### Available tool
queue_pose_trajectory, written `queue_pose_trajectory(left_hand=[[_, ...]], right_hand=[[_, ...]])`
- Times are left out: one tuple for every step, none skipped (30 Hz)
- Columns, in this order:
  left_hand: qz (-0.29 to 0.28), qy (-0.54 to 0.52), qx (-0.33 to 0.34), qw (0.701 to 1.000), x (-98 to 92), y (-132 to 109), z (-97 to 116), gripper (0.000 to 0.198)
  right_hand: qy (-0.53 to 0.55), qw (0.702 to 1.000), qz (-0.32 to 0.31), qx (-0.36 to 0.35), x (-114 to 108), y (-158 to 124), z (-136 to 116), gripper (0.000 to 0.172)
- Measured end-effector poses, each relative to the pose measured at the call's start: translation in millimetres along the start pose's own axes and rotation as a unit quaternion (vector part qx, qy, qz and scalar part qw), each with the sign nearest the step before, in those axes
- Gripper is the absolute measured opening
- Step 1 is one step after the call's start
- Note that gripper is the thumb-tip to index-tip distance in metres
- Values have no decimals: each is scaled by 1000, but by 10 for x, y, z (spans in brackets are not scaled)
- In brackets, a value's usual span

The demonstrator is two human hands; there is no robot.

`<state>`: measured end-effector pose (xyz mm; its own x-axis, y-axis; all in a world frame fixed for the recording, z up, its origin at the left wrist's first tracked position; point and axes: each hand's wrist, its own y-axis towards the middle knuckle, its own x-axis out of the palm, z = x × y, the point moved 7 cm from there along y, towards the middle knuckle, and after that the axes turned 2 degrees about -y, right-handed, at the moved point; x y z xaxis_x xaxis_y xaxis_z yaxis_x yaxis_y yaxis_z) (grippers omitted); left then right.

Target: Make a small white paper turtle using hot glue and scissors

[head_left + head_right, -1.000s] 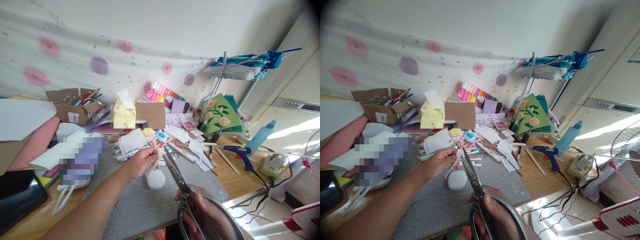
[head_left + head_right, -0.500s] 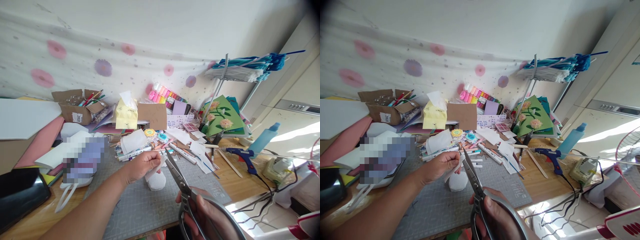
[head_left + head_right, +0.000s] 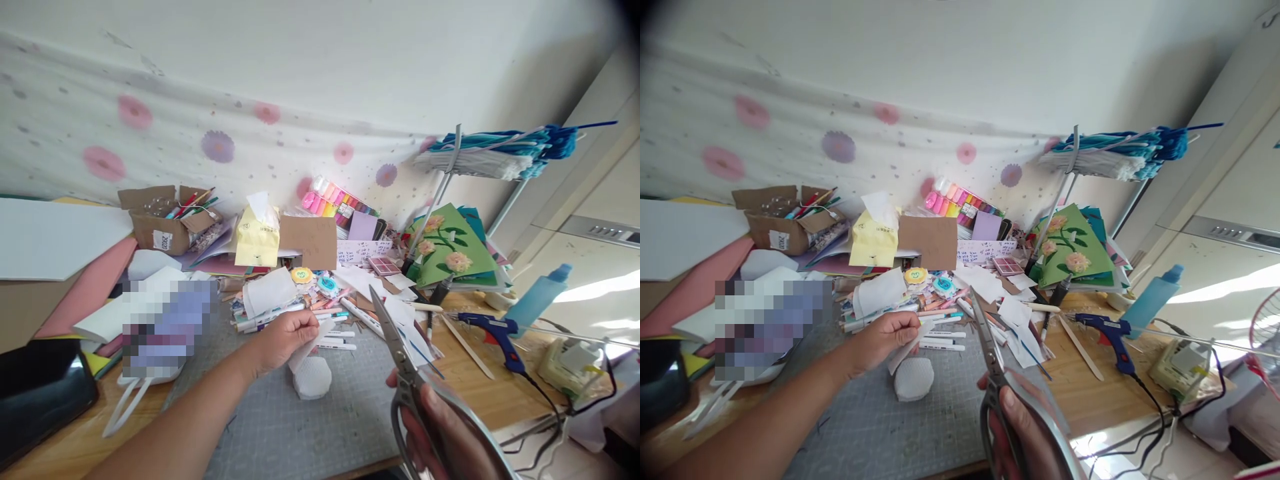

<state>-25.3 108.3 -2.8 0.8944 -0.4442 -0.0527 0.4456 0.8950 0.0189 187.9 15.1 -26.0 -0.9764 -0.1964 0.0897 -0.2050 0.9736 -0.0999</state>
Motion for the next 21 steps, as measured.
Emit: queue_pose_trajectory(left_hand=[[11, -10, 0, 1000, -11, 5, -3, 37], [22, -22, -1, 1000, -21, 9, -6, 37], [33, -34, -2, 999, -30, 11, -10, 37], [42, -47, -4, 998, -38, 13, -14, 37], [51, -59, -8, 997, -45, 15, -21, 38], [59, -70, -12, 996, -53, 16, -31, 38], [68, -79, -17, 994, -62, 18, -44, 38], [77, -88, -22, 993, -73, 21, -60, 38], [87, -97, -28, 991, -88, 24, -80, 38], [99, -107, -35, 989, -106, 28, -104, 38], [112, -117, -42, 986, -126, 31, -131, 39], [125, -128, -50, 983, -148, 33, -158, 39], [136, -139, -59, 979, -167, 35, -183, 40], [144, -149, -67, 976, -182, 35, -205, 41], [149, -158, -74, 973, -189, 35, -220, 41], [149, -165, -80, 972, -189, 34, -227, 41], [145, -168, -83, 971, -182, 32, -225, 41], [141, -167, -85, 972, -172, 28, -217, 39], [137, -164, -85, 973, -161, 24, -203, 37], [134, -157, -82, 975, -152, 19, -187, 35], [133, -148, -78, 977, -145, 14, -171, 33]], right_hand=[[-62, 997, 37, -19, -125, 40, -73, 56], [-144, 986, 74, -34, -266, 87, -140, 57], [-238, 964, 113, -37, -425, 140, -191, 59], [-331, 931, 153, -24, -599, 196, -221, 60], [-420, 890, 179, -27, -750, 254, -265, 60], [-498, 844, 197, -18, -893, 313, -288, 58], [-559, 802, 210, -3, -1026, 365, -295, 56], [-606, 767, 211, 14, -1135, 413, -289, 55], [-640, 738, 211, 34, -1228, 449, -274, 55], [-662, 718, 209, 52, -1300, 474, -255, 55], [-676, 704, 205, 66, -1350, 492, -237, 56], [-685, 695, 203, 76, -1382, 502, -219, 56], [-690, 691, 200, 83, -1401, 509, -202, 57], [-693, 688, 196, 87, -1410, 515, -182, 58], [-696, 686, 192, 89, -1417, 520, -164, 58], [-700, 684, 188, 87, -1424, 526, -148, 59], [-704, 681, 184, 83, -1433, 530, -136, 59], [-710, 677, 179, 77, -1443, 534, -131, 58], [-718, 670, 175, 68, -1448, 536, -137, 57], [-728, 662, 172, 57, -1444, 535, -157, 56], [-736, 652, 173, 47, -1429, 530, -192, 55]])
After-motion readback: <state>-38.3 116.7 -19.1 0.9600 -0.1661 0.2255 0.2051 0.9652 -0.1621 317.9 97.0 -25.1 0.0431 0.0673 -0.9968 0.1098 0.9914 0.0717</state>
